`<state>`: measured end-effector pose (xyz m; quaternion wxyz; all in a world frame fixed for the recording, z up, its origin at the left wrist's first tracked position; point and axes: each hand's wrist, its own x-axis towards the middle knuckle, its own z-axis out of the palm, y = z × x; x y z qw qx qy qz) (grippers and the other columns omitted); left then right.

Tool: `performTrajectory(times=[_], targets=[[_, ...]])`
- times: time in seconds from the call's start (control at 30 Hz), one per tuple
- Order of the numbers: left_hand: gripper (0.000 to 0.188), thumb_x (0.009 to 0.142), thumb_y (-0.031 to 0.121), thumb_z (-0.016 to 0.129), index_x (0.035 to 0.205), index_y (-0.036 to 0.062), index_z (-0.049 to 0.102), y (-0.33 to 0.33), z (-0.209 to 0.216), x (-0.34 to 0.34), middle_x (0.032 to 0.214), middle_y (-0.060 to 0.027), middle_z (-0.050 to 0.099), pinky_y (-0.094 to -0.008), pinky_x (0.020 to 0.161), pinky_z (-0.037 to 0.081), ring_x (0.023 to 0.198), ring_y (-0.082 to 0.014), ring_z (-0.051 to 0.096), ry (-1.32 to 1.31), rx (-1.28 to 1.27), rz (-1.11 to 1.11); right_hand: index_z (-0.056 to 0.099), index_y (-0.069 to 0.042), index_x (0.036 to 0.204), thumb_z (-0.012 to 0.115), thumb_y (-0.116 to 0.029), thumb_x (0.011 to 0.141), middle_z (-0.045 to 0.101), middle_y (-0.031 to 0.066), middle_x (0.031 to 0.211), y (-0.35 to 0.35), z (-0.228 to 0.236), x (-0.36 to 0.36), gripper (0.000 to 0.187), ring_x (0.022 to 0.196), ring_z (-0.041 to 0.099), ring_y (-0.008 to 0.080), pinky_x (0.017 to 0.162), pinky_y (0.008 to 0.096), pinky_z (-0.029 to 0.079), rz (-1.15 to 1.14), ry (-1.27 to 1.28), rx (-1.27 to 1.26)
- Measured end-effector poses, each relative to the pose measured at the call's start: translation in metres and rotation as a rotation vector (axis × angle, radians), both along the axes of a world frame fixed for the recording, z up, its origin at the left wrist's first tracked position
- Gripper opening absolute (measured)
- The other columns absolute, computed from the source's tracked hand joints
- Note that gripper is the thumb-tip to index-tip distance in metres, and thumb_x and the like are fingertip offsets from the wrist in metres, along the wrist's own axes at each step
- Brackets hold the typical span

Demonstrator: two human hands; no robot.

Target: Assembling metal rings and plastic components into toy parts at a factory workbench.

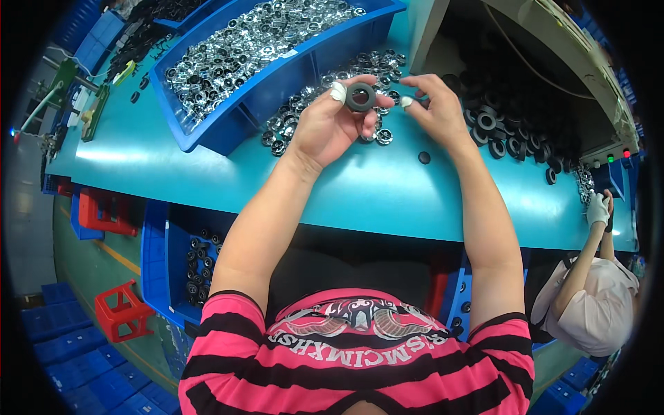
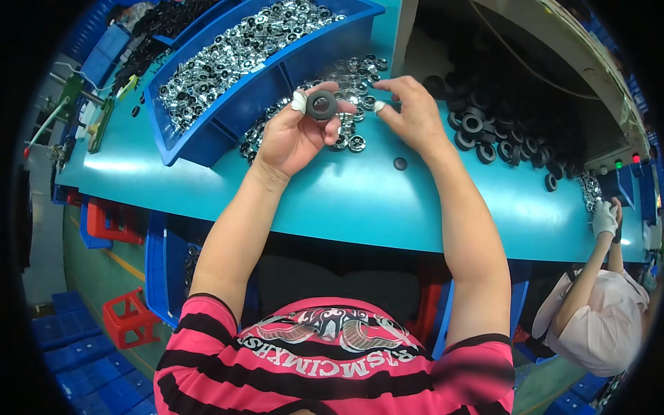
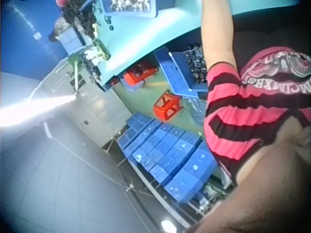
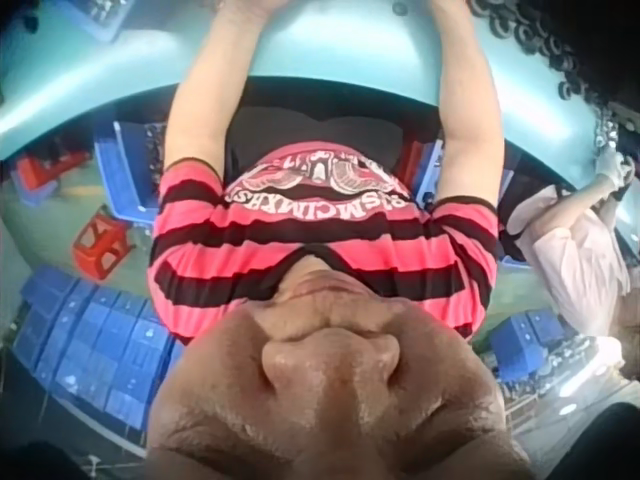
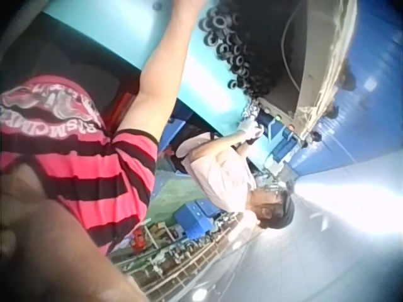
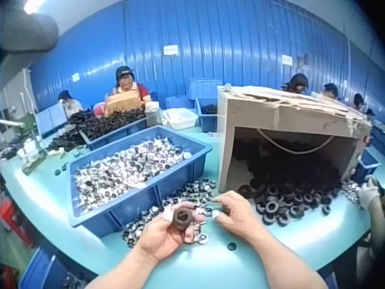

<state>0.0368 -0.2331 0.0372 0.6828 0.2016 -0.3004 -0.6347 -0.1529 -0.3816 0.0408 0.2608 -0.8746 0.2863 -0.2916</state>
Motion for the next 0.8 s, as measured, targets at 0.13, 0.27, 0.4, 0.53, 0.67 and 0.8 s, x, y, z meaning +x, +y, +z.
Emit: performTrajectory(times=[0.13, 0.27, 0.4, 0.53, 0.67, 0.8], targets=[[0.053, 0.109, 0.042, 0.035, 0.14, 0.002, 0.049, 0.0, -0.001, 0.0, 0.124, -0.0276, 0.062, -0.0332, 0.071, 0.052, 0.079, -0.0194, 0.058, -0.011, -0.014, -0.018, 0.07, -0.011, 0.118, 0.075, -0.018, 0.079, 0.066, 0.0083, 0.109, 0.004, -0.007, 0.008, 0.04, 0.108, 0.06, 0.0293, 0.093, 0.042, 0.049, 0.012, 0.151, -0.123], [0.054, 0.109, 0.043, 0.034, 0.141, 0.0026, 0.049, 0.001, -0.001, -0.001, 0.124, -0.0275, 0.062, -0.033, 0.071, 0.052, 0.078, -0.0188, 0.058, -0.028, -0.016, -0.012, 0.07, -0.009, 0.114, 0.076, -0.018, 0.078, 0.067, 0.0098, 0.108, 0.003, -0.011, 0.012, 0.038, 0.107, 0.061, 0.0306, 0.093, 0.0422, 0.05, -0.006, 0.186, -0.127], [0.051, 0.108, 0.04, 0.039, 0.141, 0.0024, 0.048, 0.002, -0.002, 0.0, 0.123, -0.0268, 0.063, -0.0331, 0.072, 0.052, 0.079, -0.0186, 0.058, -0.012, -0.022, -0.014, 0.071, -0.007, 0.11, 0.077, -0.015, 0.077, 0.068, 0.0105, 0.104, 0.003, -0.007, 0.013, 0.035, 0.095, 0.065, 0.0282, 0.088, 0.0399, 0.053, -0.033, 0.169, -0.015], [0.046, 0.099, 0.028, 0.062, 0.137, 0.0042, 0.054, 0.002, 0.003, -0.006, 0.118, -0.0194, 0.065, -0.0306, 0.074, 0.053, 0.081, -0.0154, 0.06, -0.147, 0.007, 0.148, 0.072, -0.006, 0.107, 0.076, -0.011, 0.076, 0.067, 0.0088, 0.102, 0.004, -0.003, 0.01, 0.032, 0.082, 0.067, 0.0202, 0.078, 0.0341, 0.056, -0.069, -0.043, 0.126], [0.049, 0.084, 0.008, 0.079, 0.129, 0.0065, 0.061, 0.004, 0.003, -0.016, 0.113, -0.0095, 0.066, -0.0261, 0.077, 0.054, 0.087, -0.01, 0.063, -0.601, -0.014, 0.468, 0.073, -0.006, 0.106, 0.076, -0.009, 0.075, 0.066, 0.0053, 0.099, 0.008, 0.006, 0.008, 0.031, 0.08, 0.065, 0.0137, 0.076, 0.0291, 0.055, -0.106, -0.108, 0.151], [0.052, 0.076, 0.004, 0.085, 0.124, 0.0061, 0.063, 0.006, 0.004, -0.022, 0.102, -0.0017, 0.067, -0.0224, 0.076, 0.054, 0.088, -0.007, 0.062, -1.016, 0.015, 0.676, 0.074, -0.006, 0.107, 0.078, -0.008, 0.075, 0.065, 0.0029, 0.098, 0.014, 0.011, 0.007, 0.032, 0.077, 0.062, 0.0104, 0.075, 0.0262, 0.055, -0.088, -0.142, 0.25]])
